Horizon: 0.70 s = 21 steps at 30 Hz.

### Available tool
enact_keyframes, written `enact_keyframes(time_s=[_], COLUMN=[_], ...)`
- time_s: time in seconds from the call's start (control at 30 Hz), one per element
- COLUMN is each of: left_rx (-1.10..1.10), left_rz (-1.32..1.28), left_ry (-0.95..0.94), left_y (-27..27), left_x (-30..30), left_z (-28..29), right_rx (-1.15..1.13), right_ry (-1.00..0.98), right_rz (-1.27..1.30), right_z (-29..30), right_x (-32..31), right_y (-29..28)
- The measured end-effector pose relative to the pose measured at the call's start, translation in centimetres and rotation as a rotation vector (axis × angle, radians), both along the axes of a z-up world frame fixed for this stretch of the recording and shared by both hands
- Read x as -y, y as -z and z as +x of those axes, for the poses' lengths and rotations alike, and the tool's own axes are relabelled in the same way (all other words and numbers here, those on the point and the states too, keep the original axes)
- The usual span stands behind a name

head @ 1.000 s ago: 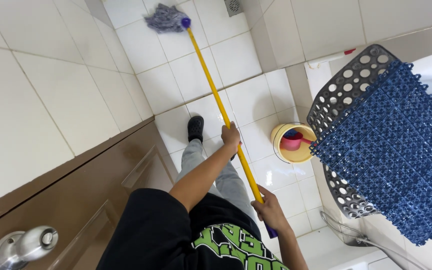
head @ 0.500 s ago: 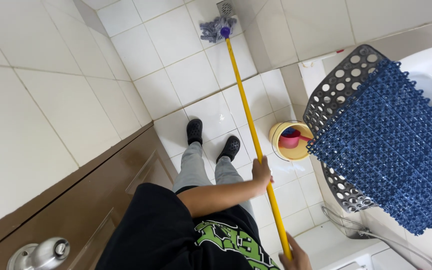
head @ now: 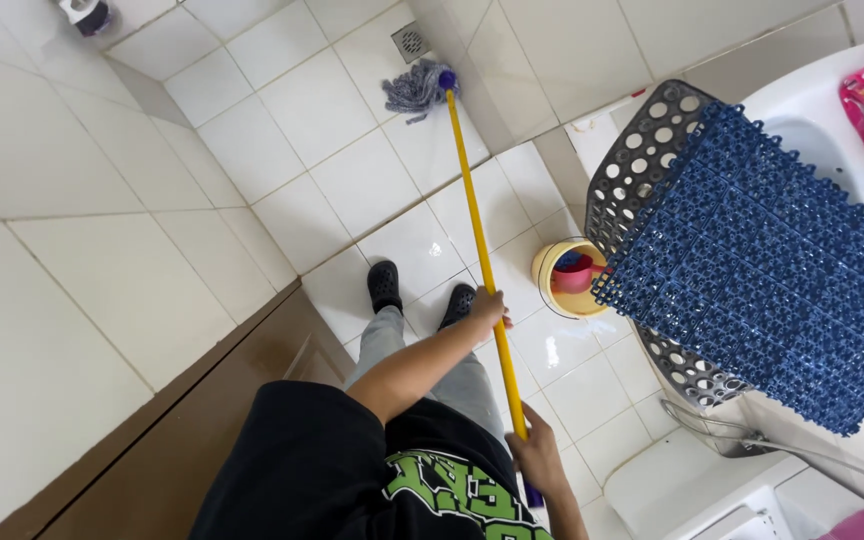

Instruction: The person mops the tiled bathroom floor using a yellow-handled mop with a purple head. They move a blue bath mat and a black trash bin to clean underneath them, then place the mat back on the floor.

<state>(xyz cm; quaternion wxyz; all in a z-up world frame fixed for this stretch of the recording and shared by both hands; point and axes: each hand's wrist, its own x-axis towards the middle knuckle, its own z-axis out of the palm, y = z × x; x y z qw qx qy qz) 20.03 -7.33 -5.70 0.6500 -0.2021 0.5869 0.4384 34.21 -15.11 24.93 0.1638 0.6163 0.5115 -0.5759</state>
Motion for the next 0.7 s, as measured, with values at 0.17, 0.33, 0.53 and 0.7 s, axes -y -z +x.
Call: enact_keyframes(time_s=[0.17, 0.33, 0.53, 0.7], left_rx=[-0.015, -0.027, 0.074, 0.156], left_rz=[-0.01, -0.011, 0.135, 0.011], left_ry=[0.017, -0.055, -0.189, -0.055], left_y=[0.1, -7.2, -9.6, -17.9], left_x=[-1.3, 0.3, 1.3, 4.7], left_z=[-3.4, -2.2, -0.3, 3.5], right_rx=[-0.091, 0.016, -0.137, -0.044], right_ry=[0.034, -0.038, -0.179, -0.161], right_rz=[0.02, 0.034, 0.32, 0.281], right_z=[-2.8, -0.5, 25.9, 26.4], right_x=[-0.9, 0.2, 9.3, 11.0], right_y=[0.1, -5.1, 3.0, 3.9])
